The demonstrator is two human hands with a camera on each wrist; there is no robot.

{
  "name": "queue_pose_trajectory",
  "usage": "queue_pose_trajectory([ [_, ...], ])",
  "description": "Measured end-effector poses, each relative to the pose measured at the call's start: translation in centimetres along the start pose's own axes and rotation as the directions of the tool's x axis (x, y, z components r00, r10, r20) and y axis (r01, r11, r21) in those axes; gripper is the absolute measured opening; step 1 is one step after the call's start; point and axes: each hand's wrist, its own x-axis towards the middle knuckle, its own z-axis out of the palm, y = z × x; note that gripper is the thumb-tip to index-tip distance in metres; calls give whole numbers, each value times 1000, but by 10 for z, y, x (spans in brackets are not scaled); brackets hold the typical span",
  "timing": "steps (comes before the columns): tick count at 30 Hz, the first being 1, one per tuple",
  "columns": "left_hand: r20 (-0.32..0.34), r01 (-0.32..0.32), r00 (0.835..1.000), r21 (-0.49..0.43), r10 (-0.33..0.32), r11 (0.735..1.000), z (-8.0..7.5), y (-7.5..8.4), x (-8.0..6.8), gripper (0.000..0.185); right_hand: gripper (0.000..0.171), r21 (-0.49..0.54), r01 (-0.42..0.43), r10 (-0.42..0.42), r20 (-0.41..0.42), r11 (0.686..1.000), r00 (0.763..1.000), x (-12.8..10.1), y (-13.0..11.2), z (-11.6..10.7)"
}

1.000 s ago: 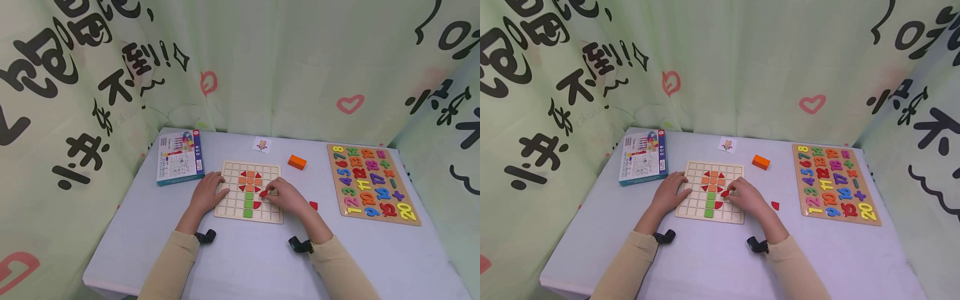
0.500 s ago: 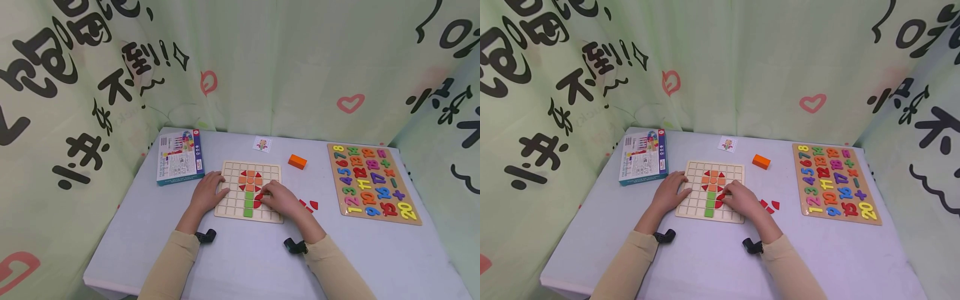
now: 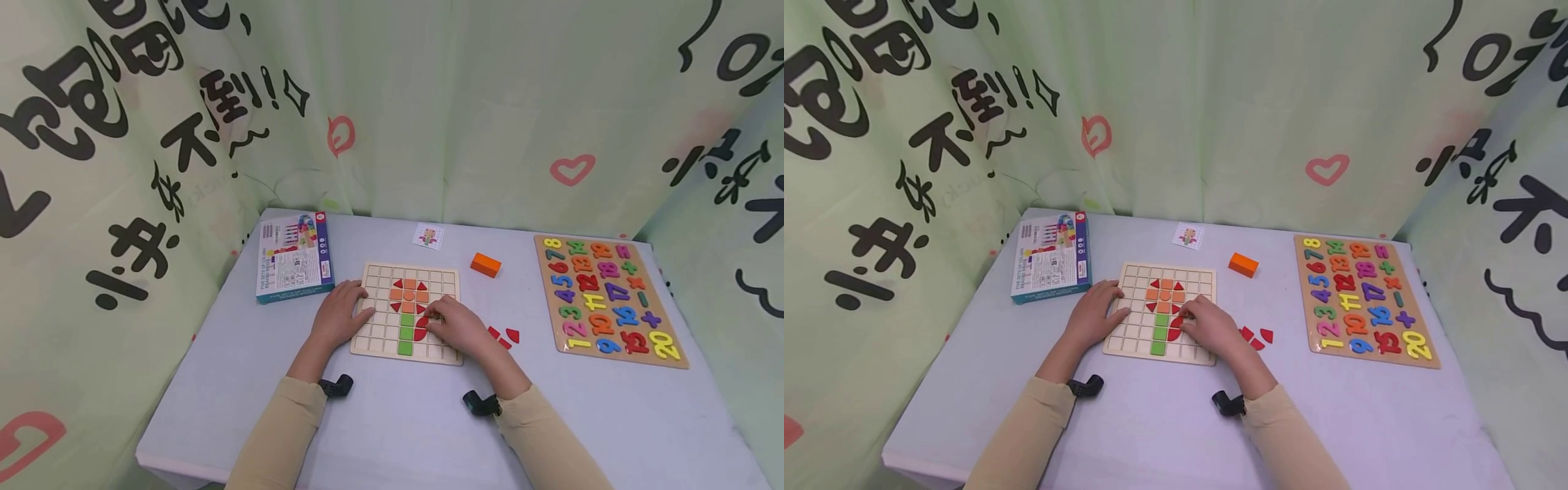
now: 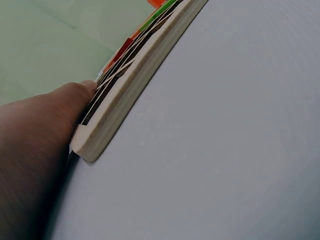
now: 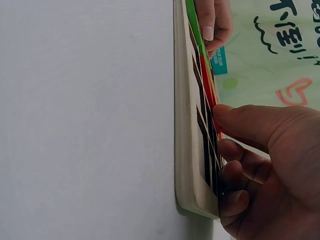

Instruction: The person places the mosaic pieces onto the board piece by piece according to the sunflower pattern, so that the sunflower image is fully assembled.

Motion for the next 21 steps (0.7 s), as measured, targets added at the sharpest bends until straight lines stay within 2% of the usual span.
queue_pose_trajectory([
  [13,-5,-3,1000,0,3,1000,1,0,0,43,22,-8,-2,2,-18,1000,1000,-1,2,3],
  [21,-9,-4,1000,-3,4,1000,1,0,-1,44,22,45,-3,3,1,999,1000,-9,10,-12],
])
